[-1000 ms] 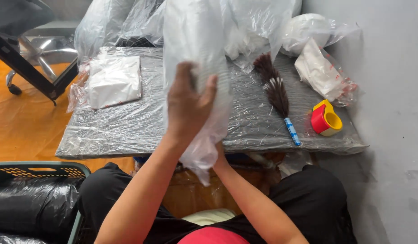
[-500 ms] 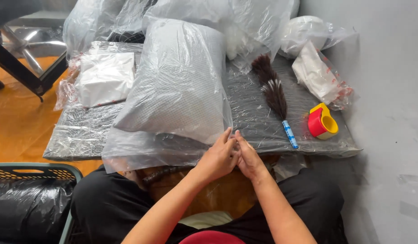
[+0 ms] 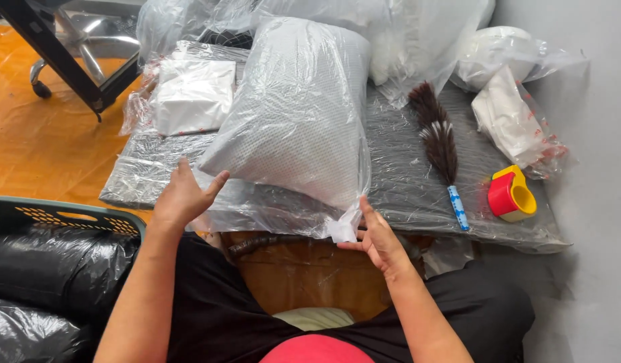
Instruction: Cleaning a pillow with a duster and packing it into a plastic sleeve.
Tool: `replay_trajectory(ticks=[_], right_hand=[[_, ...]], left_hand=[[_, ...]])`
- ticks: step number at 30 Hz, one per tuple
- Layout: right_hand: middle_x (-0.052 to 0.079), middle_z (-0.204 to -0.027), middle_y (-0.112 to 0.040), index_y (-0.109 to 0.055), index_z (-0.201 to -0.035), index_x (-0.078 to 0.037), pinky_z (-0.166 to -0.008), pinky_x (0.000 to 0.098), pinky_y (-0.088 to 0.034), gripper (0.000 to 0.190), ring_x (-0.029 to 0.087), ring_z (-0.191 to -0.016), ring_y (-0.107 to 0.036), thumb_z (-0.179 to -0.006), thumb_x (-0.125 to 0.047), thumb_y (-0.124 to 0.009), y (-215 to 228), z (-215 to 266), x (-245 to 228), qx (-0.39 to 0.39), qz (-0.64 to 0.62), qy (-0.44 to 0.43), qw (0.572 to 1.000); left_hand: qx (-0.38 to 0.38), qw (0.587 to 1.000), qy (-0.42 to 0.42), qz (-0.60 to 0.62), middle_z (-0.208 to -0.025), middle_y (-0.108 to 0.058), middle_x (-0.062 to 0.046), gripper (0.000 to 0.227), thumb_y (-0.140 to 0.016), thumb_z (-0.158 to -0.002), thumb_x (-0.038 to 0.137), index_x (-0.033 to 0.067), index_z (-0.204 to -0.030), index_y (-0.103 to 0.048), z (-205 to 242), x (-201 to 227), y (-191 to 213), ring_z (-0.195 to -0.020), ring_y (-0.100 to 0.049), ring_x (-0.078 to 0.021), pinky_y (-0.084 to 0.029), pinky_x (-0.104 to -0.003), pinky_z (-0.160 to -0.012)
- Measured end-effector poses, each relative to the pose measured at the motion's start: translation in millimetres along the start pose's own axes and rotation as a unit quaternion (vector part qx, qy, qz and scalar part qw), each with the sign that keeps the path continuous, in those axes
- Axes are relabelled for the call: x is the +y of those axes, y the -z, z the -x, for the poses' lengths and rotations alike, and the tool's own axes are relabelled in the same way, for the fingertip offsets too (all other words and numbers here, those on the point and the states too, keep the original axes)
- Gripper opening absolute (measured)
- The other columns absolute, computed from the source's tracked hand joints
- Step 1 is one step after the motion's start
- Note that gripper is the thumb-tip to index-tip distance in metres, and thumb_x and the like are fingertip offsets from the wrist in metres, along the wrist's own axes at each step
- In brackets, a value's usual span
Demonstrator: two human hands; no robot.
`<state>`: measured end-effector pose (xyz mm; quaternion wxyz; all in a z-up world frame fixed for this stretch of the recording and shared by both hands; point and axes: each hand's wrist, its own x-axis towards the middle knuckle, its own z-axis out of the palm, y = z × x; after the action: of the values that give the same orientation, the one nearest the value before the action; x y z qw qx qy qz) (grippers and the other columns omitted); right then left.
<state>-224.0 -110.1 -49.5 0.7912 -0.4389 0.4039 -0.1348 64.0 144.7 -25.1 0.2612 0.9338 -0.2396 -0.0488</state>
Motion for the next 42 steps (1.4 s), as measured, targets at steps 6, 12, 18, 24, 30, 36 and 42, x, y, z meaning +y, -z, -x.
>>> replay_trajectory(ticks=[6,12,18,24,30,36,42], right_hand=[[0.013,-0.102,-0.068,-0.065,-0.121,-0.002,-0.066,0.0444,-0.064,0.04,0.028,-0.08,-0.072,-0.083,-0.003,-0.075,38,-28,22,0.027,0.054,0.044,0.997],[0.008,-0.096,-0.071,-0.072,-0.117,-0.004,-0.064,0.0313,-0.062,0.036,0.018,-0.073,-0.067,-0.082,0.006,-0.068,68,-11,5,0.048,0.086,0.089,0.991],[0.011,-0.091,-0.07,-0.072,-0.115,-0.002,-0.069,0.0371,-0.065,0.028,0.018,-0.074,-0.071,-0.088,0.0,-0.066,82,-11,11,0.056,0.044,0.136,0.988],[0.007,-0.098,-0.062,-0.06,-0.121,-0.002,-0.074,0.0539,-0.064,0.037,0.021,-0.076,-0.067,-0.106,-0.036,-0.067,73,0,9,0.028,0.074,0.136,0.987],[0.018,-0.101,-0.063,-0.063,-0.126,0.008,-0.078,0.0327,-0.052,0.03,0.024,-0.08,-0.059,-0.097,-0.001,-0.062,76,5,8,-0.029,0.229,0.115,0.966],[0.029,-0.113,-0.073,-0.067,-0.124,0.011,-0.081,0.0498,-0.06,0.042,0.038,-0.095,-0.072,-0.089,-0.011,-0.073,80,7,19,-0.094,0.363,-0.022,0.927],[0.015,-0.147,-0.059,-0.055,-0.148,-0.018,-0.12,0.0458,-0.042,0.068,0.033,-0.139,-0.054,-0.093,-0.058,-0.06,106,-48,50,-0.085,0.696,-0.133,0.701]], left_hand=[[-0.107,0.99,0.029,0.085,-0.094,-0.074,-0.021,0.068,-0.067,-0.091,0.06,0.0041,-0.129,-0.063,-30,-38,-19,-0.091,-0.07,-0.0374,-0.054,-0.05,-0.083],[-0.097,0.961,0.004,0.258,-0.074,-0.068,-0.01,0.038,-0.069,-0.098,0.034,0.0085,-0.126,-0.067,-21,-53,-14,-0.062,-0.062,-0.0199,-0.05,-0.035,-0.057],[-0.085,0.969,-0.019,0.233,-0.095,-0.068,-0.023,0.052,-0.072,-0.096,0.038,0.0036,-0.133,-0.062,-7,-46,-7,-0.089,-0.062,-0.0322,-0.05,-0.044,-0.072],[-0.062,0.983,-0.013,0.173,-0.12,-0.066,-0.037,0.077,-0.077,-0.089,0.045,-0.0014,-0.145,-0.051,4,-57,-12,-0.119,-0.063,-0.0489,-0.052,-0.054,-0.099],[-0.004,0.989,0.017,0.15,-0.115,-0.072,-0.015,0.065,-0.074,-0.088,0.04,0.0053,-0.14,-0.056,12,-51,-6,-0.103,-0.071,-0.0291,-0.055,-0.039,-0.09],[0.242,0.955,-0.067,0.158,-0.109,-0.055,-0.013,0.043,-0.068,-0.098,0.035,0.0033,-0.126,-0.06,37,-35,-7,-0.094,-0.065,-0.0315,-0.053,-0.043,-0.083],[0.03,0.949,-0.099,0.298,-0.07,-0.067,-0.003,0.022,-0.065,-0.1,0.039,0.0184,-0.096,-0.074,117,68,-12,-0.066,-0.066,-0.0191,-0.054,-0.033,-0.066]])
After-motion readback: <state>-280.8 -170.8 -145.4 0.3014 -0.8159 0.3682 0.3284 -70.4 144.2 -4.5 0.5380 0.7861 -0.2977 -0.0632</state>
